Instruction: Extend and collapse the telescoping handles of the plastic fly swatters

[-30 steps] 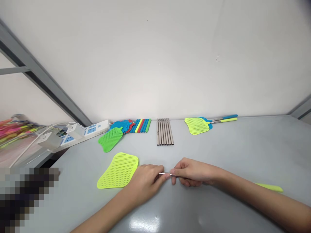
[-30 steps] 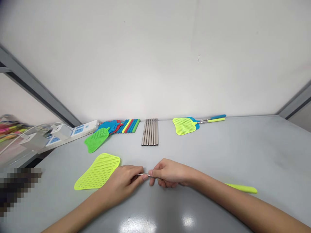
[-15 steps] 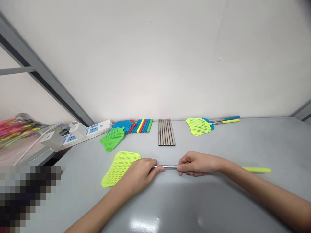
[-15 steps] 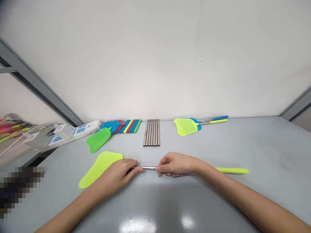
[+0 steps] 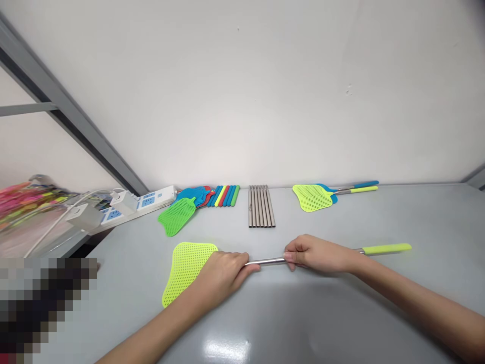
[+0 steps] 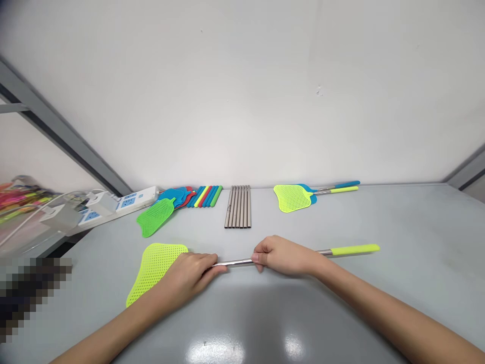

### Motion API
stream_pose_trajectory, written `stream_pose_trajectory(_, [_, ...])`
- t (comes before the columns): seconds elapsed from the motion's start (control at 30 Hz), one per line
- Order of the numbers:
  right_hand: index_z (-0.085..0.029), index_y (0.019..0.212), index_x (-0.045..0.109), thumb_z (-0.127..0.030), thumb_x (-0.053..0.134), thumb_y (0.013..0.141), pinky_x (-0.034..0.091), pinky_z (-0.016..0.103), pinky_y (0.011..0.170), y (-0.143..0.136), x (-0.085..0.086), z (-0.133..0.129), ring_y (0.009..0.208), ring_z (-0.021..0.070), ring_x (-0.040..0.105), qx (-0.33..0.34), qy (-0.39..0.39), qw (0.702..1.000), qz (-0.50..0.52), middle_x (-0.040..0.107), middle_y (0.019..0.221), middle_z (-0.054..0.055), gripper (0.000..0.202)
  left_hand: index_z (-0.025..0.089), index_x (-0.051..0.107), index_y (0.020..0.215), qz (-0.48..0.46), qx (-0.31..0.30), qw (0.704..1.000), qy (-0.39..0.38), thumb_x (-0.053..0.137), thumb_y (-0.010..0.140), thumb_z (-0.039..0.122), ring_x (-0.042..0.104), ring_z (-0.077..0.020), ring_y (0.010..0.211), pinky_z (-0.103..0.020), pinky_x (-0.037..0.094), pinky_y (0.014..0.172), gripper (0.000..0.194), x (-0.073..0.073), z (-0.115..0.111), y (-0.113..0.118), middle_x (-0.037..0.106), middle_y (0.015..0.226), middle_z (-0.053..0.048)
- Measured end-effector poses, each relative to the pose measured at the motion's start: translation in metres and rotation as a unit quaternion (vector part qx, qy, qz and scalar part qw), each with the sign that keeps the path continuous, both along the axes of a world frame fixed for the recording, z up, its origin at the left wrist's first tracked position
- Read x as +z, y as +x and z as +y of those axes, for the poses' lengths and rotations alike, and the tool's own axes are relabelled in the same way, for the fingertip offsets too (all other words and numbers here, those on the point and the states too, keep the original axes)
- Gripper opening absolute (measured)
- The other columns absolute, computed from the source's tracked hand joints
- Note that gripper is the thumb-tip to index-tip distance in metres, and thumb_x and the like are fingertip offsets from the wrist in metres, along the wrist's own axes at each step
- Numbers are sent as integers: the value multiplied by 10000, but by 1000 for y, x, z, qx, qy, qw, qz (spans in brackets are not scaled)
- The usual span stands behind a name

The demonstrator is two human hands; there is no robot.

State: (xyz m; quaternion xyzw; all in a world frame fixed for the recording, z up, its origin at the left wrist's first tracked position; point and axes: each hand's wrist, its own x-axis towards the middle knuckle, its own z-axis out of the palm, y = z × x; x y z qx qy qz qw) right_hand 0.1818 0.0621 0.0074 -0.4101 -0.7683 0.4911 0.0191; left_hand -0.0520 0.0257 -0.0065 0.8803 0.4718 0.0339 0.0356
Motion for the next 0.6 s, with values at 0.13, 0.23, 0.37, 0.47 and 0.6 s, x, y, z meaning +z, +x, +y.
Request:
stream_pose_trajectory(0.13, [-162, 650, 494, -367, 365, 821, 235, 201, 452, 0, 2, -7, 476, 73, 293, -7, -28, 1000, -9, 335, 544, -38, 297, 164, 467, 634, 8, -22, 999, 25, 260, 884, 391, 511, -126, 496, -250, 231, 475, 395, -3, -7, 1, 564, 584, 6])
stream_pose_trajectory(0.23, [-162, 641, 478, -360, 382, 810, 216, 204, 449, 0, 2, -9, 467, 72, 284, -13, -72, 997, -12, 325, 528, -41, 278, 164, 455, 622, 6, -34, 998, 48, 286, 880, 374, 498, -121, 476, -250, 228, 466, 374, -6, -11, 1, 553, 558, 12])
stream_pose_trajectory(0.37, [-152, 600, 458, -334, 389, 800, 185, 201, 426, -2, -1, -11, 437, 63, 247, -31, -166, 986, 12, 291, 487, -51, 279, 166, 442, 611, -5, -50, 995, 81, 309, 875, 354, 484, -119, 454, -249, 224, 451, 350, -11, -14, 1, 535, 529, 20])
stream_pose_trajectory(0.47, [-149, 571, 439, -299, 385, 789, 146, 196, 386, -4, -1, -14, 404, 53, 213, -47, -240, 969, 33, 271, 470, -57, 270, 171, 434, 616, -9, -70, 992, 105, 329, 868, 352, 476, -120, 446, -247, 233, 447, 328, -12, -17, 2, 526, 523, 27])
stream_pose_trajectory(0.6, [-156, 571, 432, -260, 373, 766, 86, 196, 340, -8, 0, -19, 367, 51, 152, -52, -340, 938, 40, 226, 434, -71, 229, 176, 426, 608, -13, -90, 986, 138, 354, 857, 361, 455, -120, 426, -247, 243, 441, 319, -12, -22, 5, 507, 503, 30])
